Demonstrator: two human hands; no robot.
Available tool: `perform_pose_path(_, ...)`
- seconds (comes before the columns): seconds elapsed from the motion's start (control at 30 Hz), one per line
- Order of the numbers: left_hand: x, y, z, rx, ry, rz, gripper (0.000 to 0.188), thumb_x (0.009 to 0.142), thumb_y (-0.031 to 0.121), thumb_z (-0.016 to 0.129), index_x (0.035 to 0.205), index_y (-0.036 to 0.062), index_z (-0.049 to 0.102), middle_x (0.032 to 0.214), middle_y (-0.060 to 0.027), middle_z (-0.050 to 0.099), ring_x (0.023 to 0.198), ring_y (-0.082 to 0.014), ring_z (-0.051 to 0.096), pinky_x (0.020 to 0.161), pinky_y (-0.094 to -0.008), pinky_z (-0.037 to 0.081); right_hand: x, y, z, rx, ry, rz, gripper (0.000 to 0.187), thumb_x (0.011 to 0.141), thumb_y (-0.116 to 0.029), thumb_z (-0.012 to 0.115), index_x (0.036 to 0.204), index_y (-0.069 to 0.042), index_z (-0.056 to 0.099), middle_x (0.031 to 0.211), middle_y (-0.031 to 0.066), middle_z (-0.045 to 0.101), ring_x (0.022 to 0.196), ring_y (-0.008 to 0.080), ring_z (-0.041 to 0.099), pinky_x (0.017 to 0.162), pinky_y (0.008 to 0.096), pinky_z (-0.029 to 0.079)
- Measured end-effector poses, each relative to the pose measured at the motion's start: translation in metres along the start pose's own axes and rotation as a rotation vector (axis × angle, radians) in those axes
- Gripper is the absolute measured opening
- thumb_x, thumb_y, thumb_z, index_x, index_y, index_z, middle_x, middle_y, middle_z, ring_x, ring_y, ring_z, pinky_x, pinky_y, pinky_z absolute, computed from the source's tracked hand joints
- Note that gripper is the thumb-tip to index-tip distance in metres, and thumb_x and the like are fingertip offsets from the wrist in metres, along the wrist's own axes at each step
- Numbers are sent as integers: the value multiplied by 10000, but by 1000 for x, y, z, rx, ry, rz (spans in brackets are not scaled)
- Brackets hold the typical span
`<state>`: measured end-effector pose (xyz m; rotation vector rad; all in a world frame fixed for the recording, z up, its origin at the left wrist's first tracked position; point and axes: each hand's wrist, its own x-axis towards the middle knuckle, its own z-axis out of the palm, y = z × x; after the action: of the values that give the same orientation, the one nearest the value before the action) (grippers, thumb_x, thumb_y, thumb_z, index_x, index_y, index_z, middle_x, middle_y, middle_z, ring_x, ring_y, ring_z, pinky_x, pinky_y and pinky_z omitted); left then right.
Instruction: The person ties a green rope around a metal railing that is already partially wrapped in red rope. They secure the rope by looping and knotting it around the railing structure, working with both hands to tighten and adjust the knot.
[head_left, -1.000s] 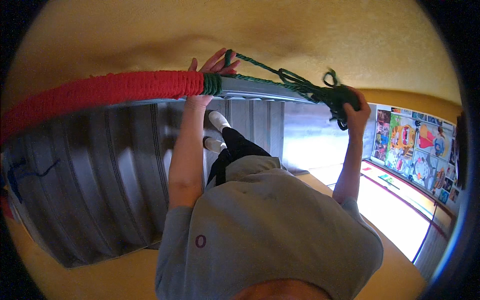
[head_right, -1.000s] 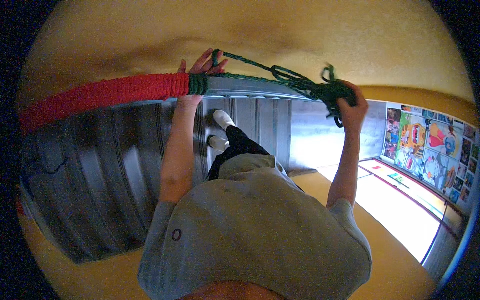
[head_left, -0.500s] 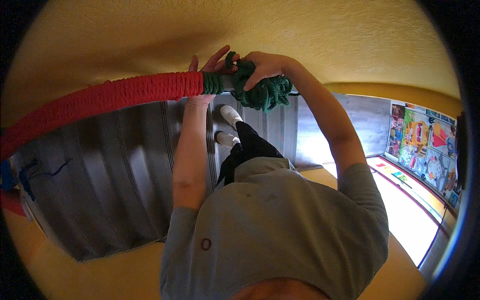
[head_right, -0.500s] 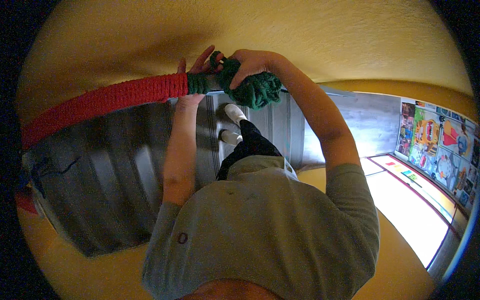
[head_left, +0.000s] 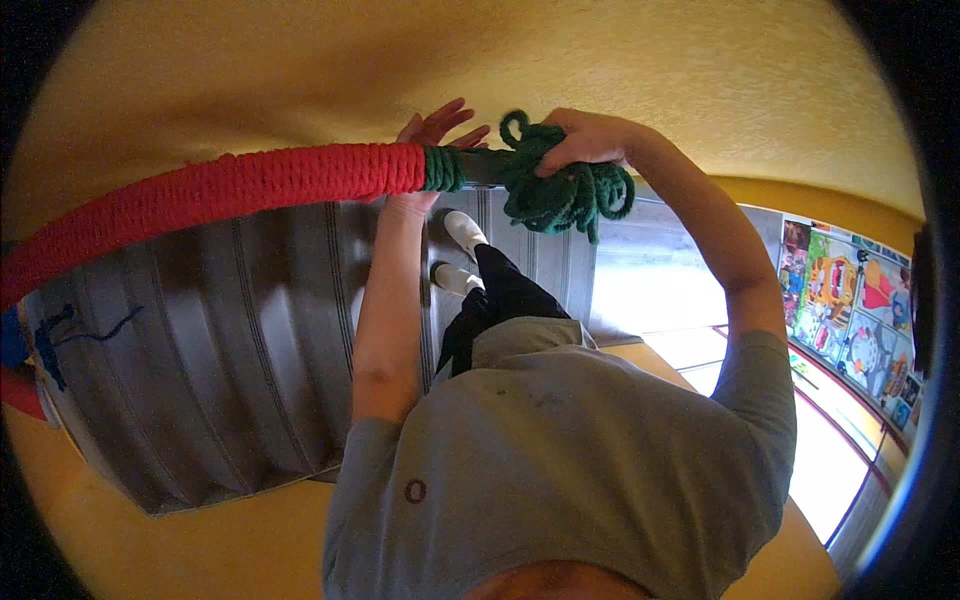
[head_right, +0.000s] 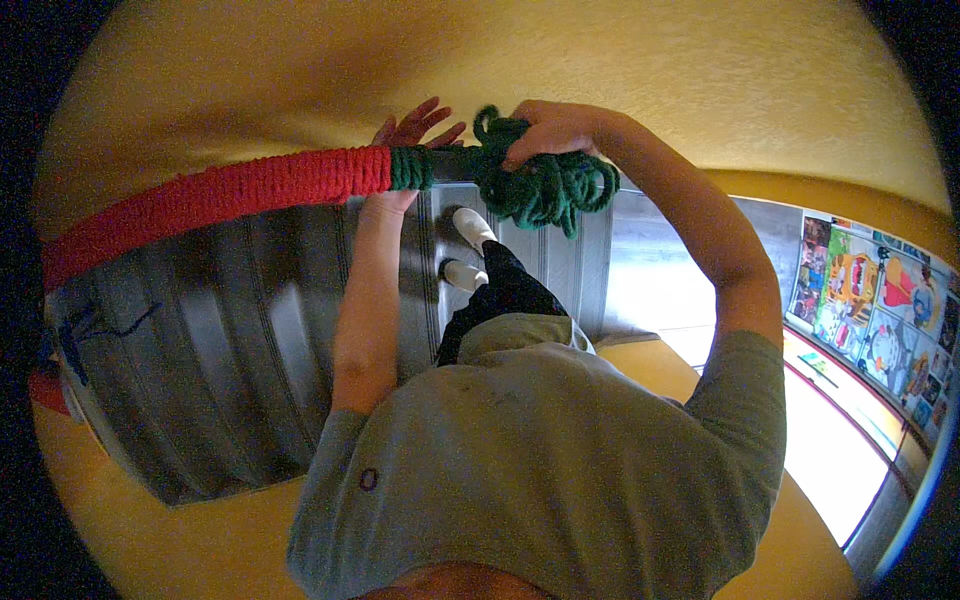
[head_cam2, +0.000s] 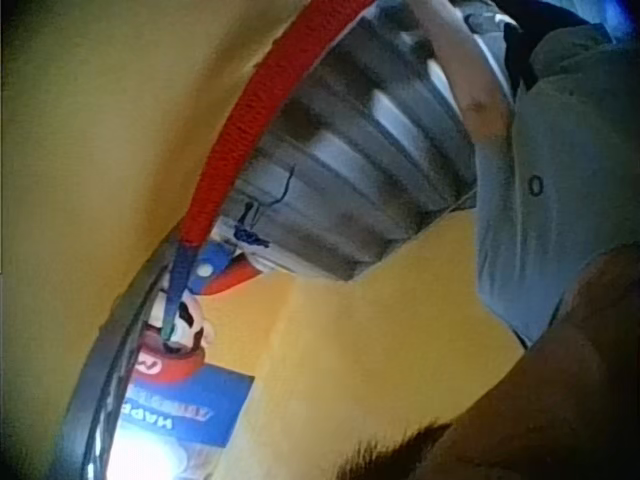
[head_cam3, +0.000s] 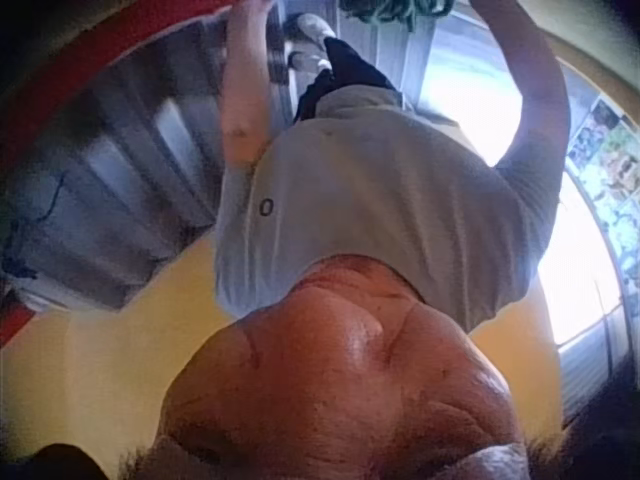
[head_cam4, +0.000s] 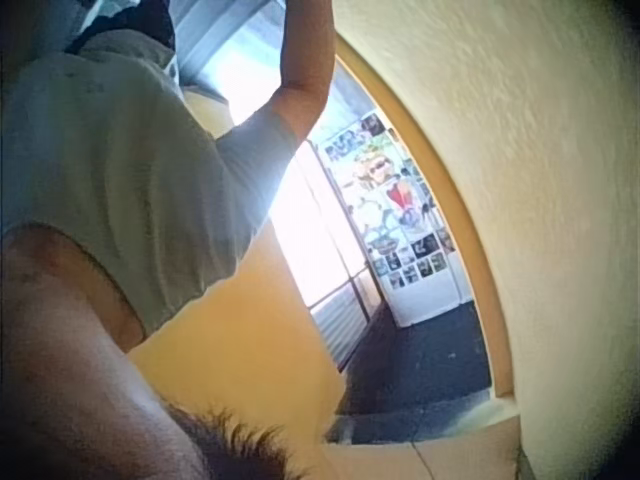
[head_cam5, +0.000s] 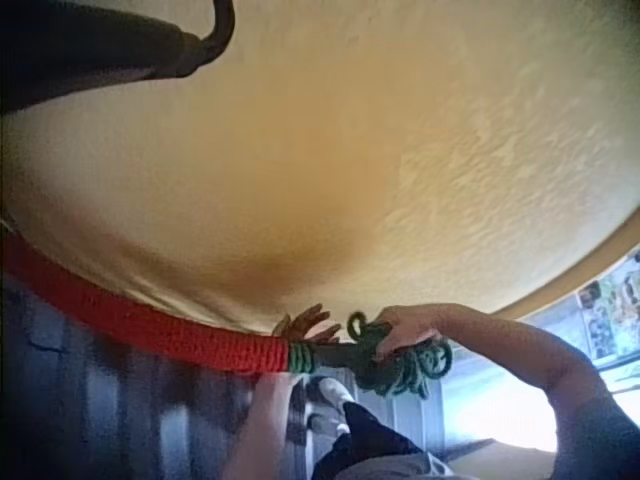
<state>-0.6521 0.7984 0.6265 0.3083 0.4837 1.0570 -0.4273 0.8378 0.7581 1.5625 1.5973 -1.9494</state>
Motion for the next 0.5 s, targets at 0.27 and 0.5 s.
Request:
perform_pose_path(0.27,-39,-53,-28,280,634,476,316,818,78,536,1125,39,472,1029,-89,550,931,-191,542,797,-299,473,10,21,20,1025,145,-302,330,715,-157,659,984,12,571,911,124,629,846,216,609,832,334,488)
perform_pose_path(0.5,-77,-52,39,611,613,444,560,658,-19,730,1137,21,443,1072,-94,552,909,-161,558,821,-280,440,25,32,35,1064,156,-427,296,730,-142,643,979,-1,570,899,101,622,819,204,608,798,321,500)
